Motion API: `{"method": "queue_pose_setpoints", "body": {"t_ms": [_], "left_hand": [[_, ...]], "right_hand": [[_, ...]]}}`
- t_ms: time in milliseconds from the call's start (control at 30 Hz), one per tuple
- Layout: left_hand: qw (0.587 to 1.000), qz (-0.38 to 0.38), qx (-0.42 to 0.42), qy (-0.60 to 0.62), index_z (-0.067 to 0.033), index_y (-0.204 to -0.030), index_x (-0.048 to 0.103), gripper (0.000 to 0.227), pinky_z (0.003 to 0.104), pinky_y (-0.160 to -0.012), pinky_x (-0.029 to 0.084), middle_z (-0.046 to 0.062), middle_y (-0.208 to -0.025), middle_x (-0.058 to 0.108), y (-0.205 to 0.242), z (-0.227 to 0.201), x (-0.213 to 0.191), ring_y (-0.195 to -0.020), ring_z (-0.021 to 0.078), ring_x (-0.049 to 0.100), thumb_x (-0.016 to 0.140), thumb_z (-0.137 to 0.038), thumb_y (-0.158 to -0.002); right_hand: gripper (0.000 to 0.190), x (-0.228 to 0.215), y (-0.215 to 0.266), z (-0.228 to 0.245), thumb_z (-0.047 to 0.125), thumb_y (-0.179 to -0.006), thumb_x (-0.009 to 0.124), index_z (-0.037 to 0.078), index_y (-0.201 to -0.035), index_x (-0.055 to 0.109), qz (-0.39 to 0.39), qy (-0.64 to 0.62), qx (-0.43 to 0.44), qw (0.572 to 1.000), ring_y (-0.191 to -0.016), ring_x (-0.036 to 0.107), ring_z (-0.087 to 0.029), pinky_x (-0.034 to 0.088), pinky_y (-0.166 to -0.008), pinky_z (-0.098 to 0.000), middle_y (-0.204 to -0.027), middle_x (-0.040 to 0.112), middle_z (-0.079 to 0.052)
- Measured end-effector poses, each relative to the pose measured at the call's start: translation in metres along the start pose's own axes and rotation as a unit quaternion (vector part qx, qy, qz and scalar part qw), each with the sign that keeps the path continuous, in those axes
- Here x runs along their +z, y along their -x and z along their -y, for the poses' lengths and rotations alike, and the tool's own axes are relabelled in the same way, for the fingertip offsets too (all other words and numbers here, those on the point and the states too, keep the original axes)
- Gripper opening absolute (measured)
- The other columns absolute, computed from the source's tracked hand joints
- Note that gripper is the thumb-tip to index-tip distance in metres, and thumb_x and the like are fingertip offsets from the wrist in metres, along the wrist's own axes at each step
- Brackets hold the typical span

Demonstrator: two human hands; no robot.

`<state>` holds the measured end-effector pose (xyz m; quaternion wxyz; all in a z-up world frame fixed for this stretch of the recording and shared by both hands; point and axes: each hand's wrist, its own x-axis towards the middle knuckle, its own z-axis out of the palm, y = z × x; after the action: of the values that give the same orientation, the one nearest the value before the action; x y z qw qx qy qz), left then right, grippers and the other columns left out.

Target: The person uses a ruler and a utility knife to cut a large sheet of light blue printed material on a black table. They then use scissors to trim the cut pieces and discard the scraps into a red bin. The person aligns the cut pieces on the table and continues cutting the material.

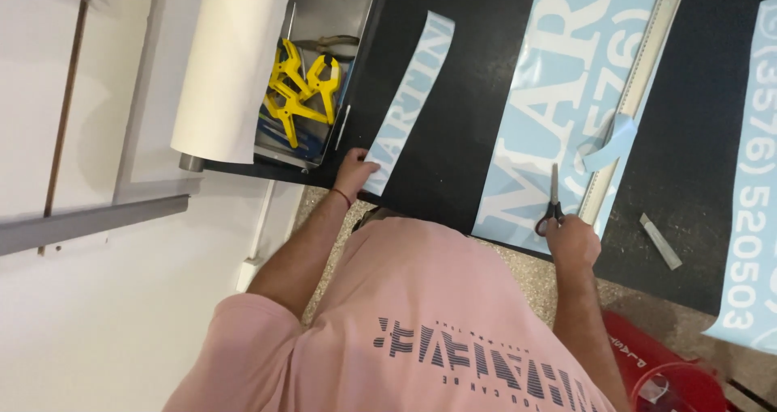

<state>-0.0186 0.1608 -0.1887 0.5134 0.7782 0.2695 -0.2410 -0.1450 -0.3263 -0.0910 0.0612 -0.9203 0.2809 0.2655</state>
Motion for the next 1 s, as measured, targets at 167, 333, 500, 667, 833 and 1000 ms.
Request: {"method": "queue_pose_setpoints", "body": {"t_ms": [167, 333, 500, 667, 833, 1000], "left_hand": [[0.963, 0.052, 0.119, -0.237, -0.0238, -0.156, 0.066, 0.058, 0.059, -0.115, 0.058, 0.021, -0.138, 0.079, -0.043, -0.057, -0.001, -0.136, 0.0455, 0.072, 0.07, -0.022, -0.098], [0.982, 0.146, 0.088, 0.075, -0.0009, -0.149, 0.064, 0.05, 0.031, -0.044, 0.065, 0.021, -0.109, 0.078, -0.058, -0.06, 0.056, -0.058, 0.0251, 0.077, 0.07, -0.01, -0.1], [0.9, 0.418, 0.097, 0.073, 0.0021, -0.159, 0.046, 0.069, 0.043, -0.053, 0.072, 0.028, -0.127, 0.072, 0.05, -0.063, 0.137, -0.085, 0.0356, 0.082, 0.079, -0.003, -0.099], [0.761, 0.559, 0.257, -0.206, -0.0064, -0.145, 0.058, 0.052, 0.052, -0.066, 0.069, 0.026, -0.122, 0.08, 0.11, -0.099, 0.16, -0.092, 0.0406, 0.082, 0.079, -0.019, -0.099], [0.477, 0.635, 0.409, -0.45, -0.0009, -0.163, 0.05, 0.06, 0.063, -0.093, 0.067, 0.033, -0.137, 0.077, 0.12, -0.128, 0.212, -0.121, 0.0531, 0.077, 0.066, -0.02, -0.108], [0.412, 0.508, 0.446, -0.61, -0.0045, -0.169, 0.052, 0.082, 0.062, -0.128, 0.048, 0.027, -0.165, 0.063, 0.108, -0.172, 0.316, -0.157, 0.0445, 0.057, 0.075, -0.046, -0.103]], "right_hand": [[0.045, -0.001, -0.007, 0.016, 0.05, -0.11, 0.066, 0.019, -0.134, 0.088, -0.001, 0.03, 0.002, 1.0, -0.109, 0.086, -0.042, 0.067, -0.089, -0.0543, -0.114, 0.091, -0.019], [0.041, -0.001, 0.023, 0.054, 0.047, -0.107, 0.077, 0.018, -0.135, 0.084, -0.06, -0.115, -0.031, 0.991, -0.112, 0.083, -0.039, 0.065, -0.094, -0.0568, -0.119, 0.089, -0.009], [0.114, 0.043, 0.027, 0.089, 0.086, -0.102, 0.059, -0.002, -0.173, 0.041, 0.176, -0.755, -0.138, 0.616, -0.134, 0.069, -0.04, 0.058, -0.106, -0.0513, -0.155, 0.066, -0.033], [0.073, 0.041, 0.059, 0.057, 0.012, -0.103, 0.079, 0.002, -0.169, 0.049, -0.035, -0.863, -0.08, 0.498, -0.122, 0.079, -0.033, 0.069, -0.101, -0.0464, -0.14, 0.076, -0.02], [0.083, 0.019, 0.136, -0.049, -0.01, -0.082, 0.092, 0.005, -0.157, 0.061, -0.283, -0.823, -0.046, 0.491, -0.124, 0.08, -0.025, 0.071, -0.104, -0.0379, -0.139, 0.076, -0.01], [0.063, 0.083, 0.221, -0.17, -0.012, -0.088, 0.09, 0.001, -0.146, 0.07, -0.514, -0.729, 0.098, 0.441, -0.122, 0.08, -0.02, 0.068, -0.106, -0.0311, -0.139, 0.078, -0.018]]}}
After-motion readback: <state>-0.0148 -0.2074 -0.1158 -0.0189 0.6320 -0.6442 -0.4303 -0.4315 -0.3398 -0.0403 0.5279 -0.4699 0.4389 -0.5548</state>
